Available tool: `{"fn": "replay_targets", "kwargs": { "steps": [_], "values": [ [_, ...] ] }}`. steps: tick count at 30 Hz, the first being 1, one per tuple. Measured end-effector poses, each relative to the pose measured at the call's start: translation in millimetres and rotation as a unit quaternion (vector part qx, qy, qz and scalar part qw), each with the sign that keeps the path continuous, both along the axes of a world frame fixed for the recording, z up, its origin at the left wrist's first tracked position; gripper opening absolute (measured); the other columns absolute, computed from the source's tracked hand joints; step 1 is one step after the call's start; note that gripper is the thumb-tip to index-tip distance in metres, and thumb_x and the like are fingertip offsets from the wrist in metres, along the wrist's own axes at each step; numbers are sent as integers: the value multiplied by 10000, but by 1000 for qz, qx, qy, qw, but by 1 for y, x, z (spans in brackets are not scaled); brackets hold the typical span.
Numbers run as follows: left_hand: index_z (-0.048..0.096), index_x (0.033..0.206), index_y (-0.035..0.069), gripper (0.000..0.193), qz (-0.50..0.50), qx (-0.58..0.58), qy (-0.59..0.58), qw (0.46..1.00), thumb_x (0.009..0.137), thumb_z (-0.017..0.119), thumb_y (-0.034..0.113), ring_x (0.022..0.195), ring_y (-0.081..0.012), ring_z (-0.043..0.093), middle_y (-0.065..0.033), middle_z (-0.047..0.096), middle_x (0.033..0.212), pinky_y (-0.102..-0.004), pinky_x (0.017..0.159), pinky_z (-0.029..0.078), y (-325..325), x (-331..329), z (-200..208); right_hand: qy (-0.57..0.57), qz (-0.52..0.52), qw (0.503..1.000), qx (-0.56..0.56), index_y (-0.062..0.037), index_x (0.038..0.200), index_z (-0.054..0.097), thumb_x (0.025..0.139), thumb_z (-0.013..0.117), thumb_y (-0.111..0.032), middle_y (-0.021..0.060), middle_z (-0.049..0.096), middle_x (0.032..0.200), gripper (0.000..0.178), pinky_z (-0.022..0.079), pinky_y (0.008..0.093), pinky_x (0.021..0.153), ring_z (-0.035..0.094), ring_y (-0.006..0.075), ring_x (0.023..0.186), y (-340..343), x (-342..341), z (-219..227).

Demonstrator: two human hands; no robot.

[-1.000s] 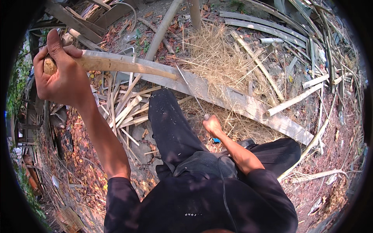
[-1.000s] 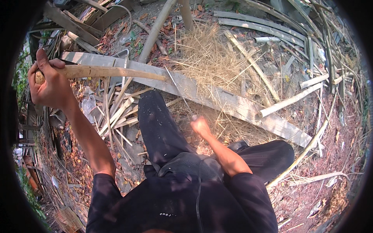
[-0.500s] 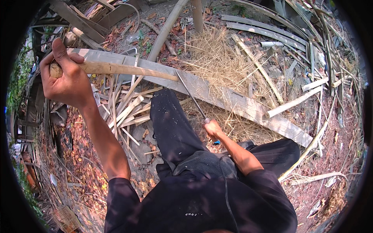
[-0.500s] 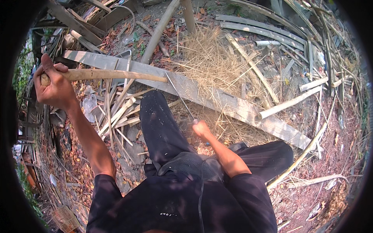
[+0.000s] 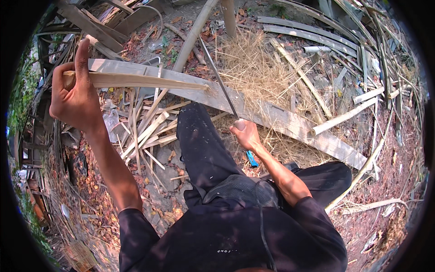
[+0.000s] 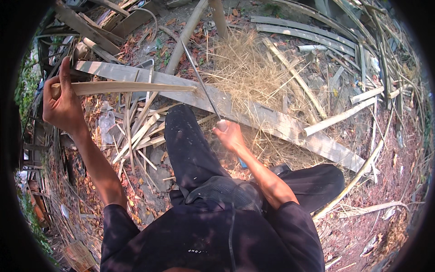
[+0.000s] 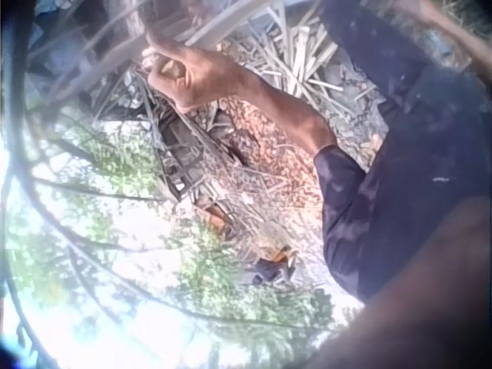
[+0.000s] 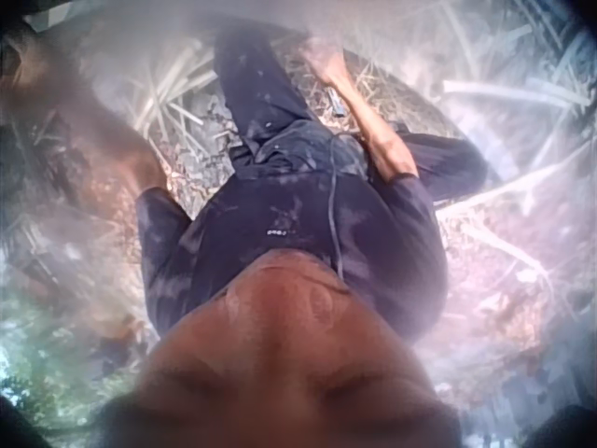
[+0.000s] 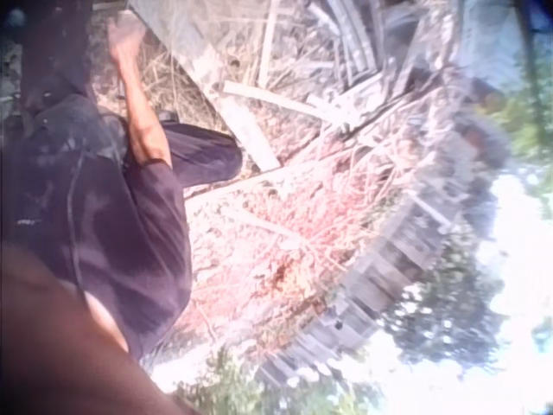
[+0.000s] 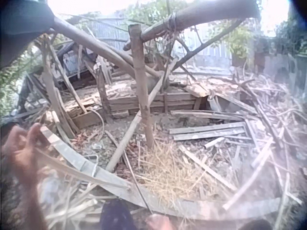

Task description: The person sits on the ground and uses a blue utility knife to shave and shape a thin wooden stick. They then switch to a long metal file to smooth the stick's surface, alternating between the two tools to refine the wood.

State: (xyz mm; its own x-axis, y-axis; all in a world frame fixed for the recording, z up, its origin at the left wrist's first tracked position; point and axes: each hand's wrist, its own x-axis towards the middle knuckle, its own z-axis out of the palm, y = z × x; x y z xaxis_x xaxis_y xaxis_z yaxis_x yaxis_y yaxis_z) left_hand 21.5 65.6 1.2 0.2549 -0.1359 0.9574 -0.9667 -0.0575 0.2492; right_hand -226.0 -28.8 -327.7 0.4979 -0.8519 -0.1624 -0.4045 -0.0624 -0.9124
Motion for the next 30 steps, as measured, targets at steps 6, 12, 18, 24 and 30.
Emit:
{"fn": "replay_targets", "kwargs": {
  "steps": [6,12,18,24,30],
  "values": [
    [646,649,26,299,59,-12,29,998,814,734,259,468,-13,472,20,584,522,-169,444,353,-17,-5,1,-234,-65,969,-46,-10,700,545,804,627,-140,33,523,542,186,378,296,464,487,110,502,11,20,14],
    [645,649,36,328,91,-38,-17,995,821,722,304,448,-17,435,26,544,484,-192,432,329,-36,-3,9,199,-36,973,111,111,803,602,723,644,-231,208,627,679,353,492,400,625,652,283,657,9,-2,-81],
    [655,646,28,310,42,-111,-6,993,827,725,270,455,-11,423,47,538,513,-170,412,313,-26,-18,-5,128,-11,987,99,26,840,646,717,659,-199,196,652,727,257,482,417,690,653,299,716,5,-2,31],
    [667,667,26,276,9,-88,3,996,811,739,250,447,-12,467,24,568,522,-163,414,339,-23,-15,-8,-137,3,990,-24,34,684,558,733,637,-168,169,619,634,222,453,401,590,629,287,601,-7,21,74],
    [656,670,3,264,29,-59,-14,998,821,727,207,476,-29,504,6,597,539,-175,454,380,-23,-25,-5,220,-26,967,127,117,940,610,811,535,-251,320,622,919,396,481,437,750,642,396,879,14,-10,-87]
  ]
}}
